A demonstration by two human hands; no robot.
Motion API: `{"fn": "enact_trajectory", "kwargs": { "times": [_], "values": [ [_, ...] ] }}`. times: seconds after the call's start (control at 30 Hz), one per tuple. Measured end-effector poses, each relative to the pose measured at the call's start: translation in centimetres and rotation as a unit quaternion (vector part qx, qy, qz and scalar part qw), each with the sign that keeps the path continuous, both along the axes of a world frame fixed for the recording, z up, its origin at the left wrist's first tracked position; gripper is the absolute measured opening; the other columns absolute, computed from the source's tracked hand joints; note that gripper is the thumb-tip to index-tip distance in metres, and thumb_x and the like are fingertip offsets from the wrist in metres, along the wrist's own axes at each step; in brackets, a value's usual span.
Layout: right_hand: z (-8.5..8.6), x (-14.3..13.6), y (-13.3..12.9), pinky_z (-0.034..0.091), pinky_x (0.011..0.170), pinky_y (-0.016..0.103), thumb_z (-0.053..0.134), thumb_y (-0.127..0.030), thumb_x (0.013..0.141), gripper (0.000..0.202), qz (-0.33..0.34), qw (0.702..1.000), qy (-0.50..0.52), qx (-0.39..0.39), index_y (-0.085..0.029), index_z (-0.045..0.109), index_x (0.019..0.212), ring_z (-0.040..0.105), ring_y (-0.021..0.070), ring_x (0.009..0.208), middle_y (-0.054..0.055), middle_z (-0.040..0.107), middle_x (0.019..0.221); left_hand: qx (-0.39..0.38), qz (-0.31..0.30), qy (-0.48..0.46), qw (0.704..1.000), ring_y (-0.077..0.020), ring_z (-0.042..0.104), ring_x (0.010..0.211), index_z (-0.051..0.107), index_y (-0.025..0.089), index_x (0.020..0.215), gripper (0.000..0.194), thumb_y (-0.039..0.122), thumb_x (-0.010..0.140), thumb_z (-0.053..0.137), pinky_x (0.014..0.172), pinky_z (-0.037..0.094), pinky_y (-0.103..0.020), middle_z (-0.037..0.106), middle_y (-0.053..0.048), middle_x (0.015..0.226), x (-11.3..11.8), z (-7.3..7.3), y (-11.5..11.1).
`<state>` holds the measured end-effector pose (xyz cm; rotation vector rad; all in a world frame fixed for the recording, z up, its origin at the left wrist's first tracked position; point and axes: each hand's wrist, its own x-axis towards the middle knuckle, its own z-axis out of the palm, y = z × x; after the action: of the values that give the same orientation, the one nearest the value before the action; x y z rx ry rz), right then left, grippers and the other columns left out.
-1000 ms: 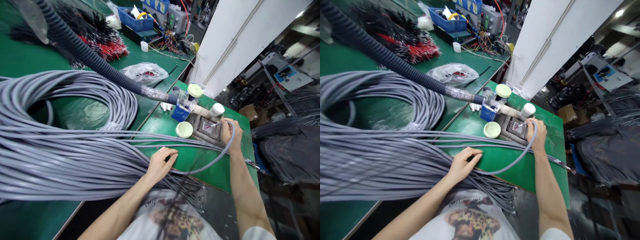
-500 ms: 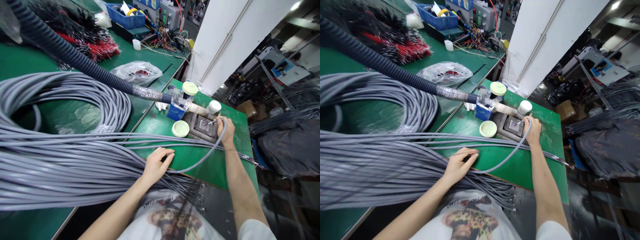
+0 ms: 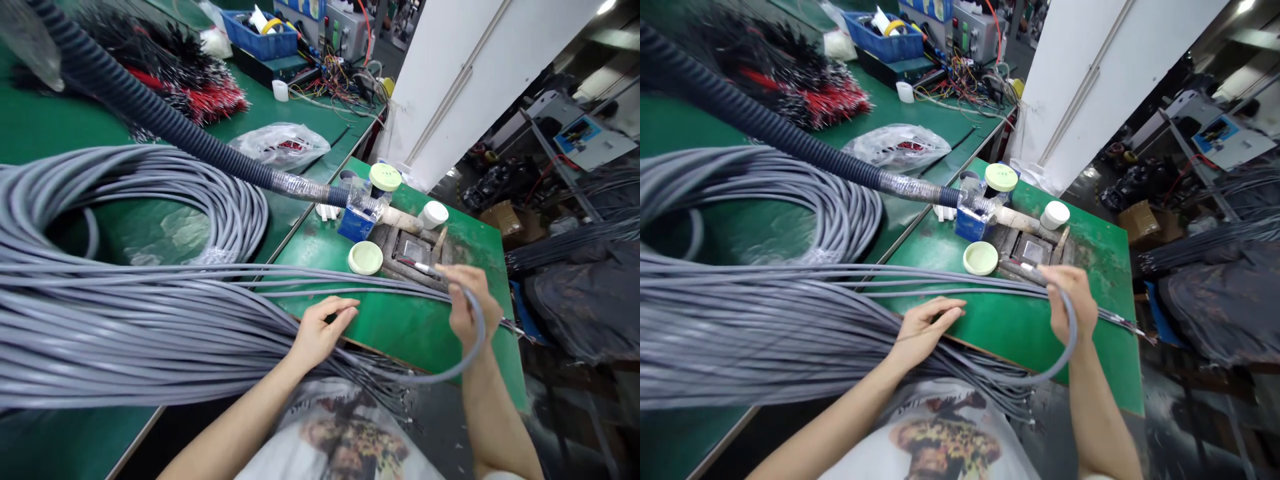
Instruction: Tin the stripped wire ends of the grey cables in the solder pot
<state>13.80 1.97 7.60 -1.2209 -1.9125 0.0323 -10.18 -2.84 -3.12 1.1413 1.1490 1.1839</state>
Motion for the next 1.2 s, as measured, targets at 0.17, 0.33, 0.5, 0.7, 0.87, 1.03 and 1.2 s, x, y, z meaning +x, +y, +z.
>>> {"fn": "enact_trajectory", "kwargs": {
  "times": [0.17,0.33,0.5,0.7,0.87,1.03,1.2],
  "values": [
    [-3.0,-1.3,-5.9,0.053,0.086,0.056,0.06,-0.022,0.082,0.059,0.146,0.981,-0.127,0.0,-0.043,0.048,0.136,0.065,0.0306,0.101,-0.003,0.067,0.118,-0.119,-0.101,-0.209,0.965,-0.0141,0.061,0.067,0.074,0.017,0.102,0.037,0.046,0.08,0.065,0.068,0.049,-0.025,0.072,-0.007,0.081,2.6,2.6,-0.7],
    [-5.3,-0.9,-8.6,0.057,0.081,0.052,0.05,-0.019,0.077,0.072,0.191,0.964,-0.187,-0.016,-0.041,0.036,0.144,0.068,0.0297,0.098,-0.006,0.064,0.117,-0.11,-0.094,-0.216,0.966,-0.0125,0.057,0.064,0.078,0.015,0.085,0.034,0.047,0.079,0.066,0.064,0.046,-0.023,0.069,-0.005,0.071,3.4,3.6,-1.1],
    [-6.1,-0.2,-9.7,0.056,0.082,0.05,0.047,-0.017,0.077,0.066,0.196,0.965,-0.175,-0.015,-0.039,0.046,0.139,0.066,0.0278,0.104,-0.004,0.066,0.117,-0.121,-0.105,-0.202,0.966,-0.0147,0.06,0.067,0.078,0.015,0.085,0.034,0.047,0.077,0.069,0.067,0.049,-0.025,0.073,-0.007,0.075,3.4,2.8,-1.9],
    [-6.6,-0.1,-10.2,0.049,0.094,0.047,0.046,-0.009,0.088,0.05,0.237,0.963,-0.12,-0.049,-0.026,0.051,0.135,0.053,0.0244,0.121,0.006,0.068,0.119,-0.07,-0.088,-0.167,0.979,-0.0183,0.065,0.081,0.076,0.015,0.071,0.029,0.041,0.08,0.067,0.075,0.051,-0.026,0.075,-0.009,0.084,3.6,2.6,-2.1],
    [-7.0,0.1,-10.4,0.049,0.093,0.05,0.043,-0.013,0.092,0.044,0.256,0.957,-0.081,-0.107,-0.026,0.053,0.133,0.051,0.0263,0.122,0.008,0.066,0.121,-0.053,-0.093,-0.162,0.981,-0.0167,0.065,0.076,0.075,0.015,0.07,0.024,0.036,0.079,0.069,0.073,0.05,-0.026,0.074,-0.009,0.082,3.5,2.6,-2.0],
    [-7.3,0.2,-10.6,0.048,0.092,0.051,0.043,-0.016,0.093,0.042,0.247,0.96,-0.057,-0.12,-0.027,0.053,0.132,0.052,0.0268,0.121,0.008,0.066,0.121,-0.048,-0.097,-0.146,0.983,-0.0152,0.062,0.071,0.075,0.014,0.07,0.025,0.036,0.08,0.069,0.068,0.048,-0.025,0.071,-0.008,0.076,3.5,2.6,-2.1],
    [-7.3,-0.1,-10.8,0.05,0.091,0.05,0.045,-0.012,0.09,0.045,0.235,0.962,-0.041,-0.136,-0.03,0.054,0.131,0.055,0.0254,0.119,0.006,0.066,0.121,-0.051,-0.104,-0.152,0.982,-0.0153,0.063,0.073,0.074,0.013,0.07,0.025,0.036,0.08,0.068,0.07,0.048,-0.025,0.071,-0.008,0.078,3.6,2.6,-2.1]
  ]
}}
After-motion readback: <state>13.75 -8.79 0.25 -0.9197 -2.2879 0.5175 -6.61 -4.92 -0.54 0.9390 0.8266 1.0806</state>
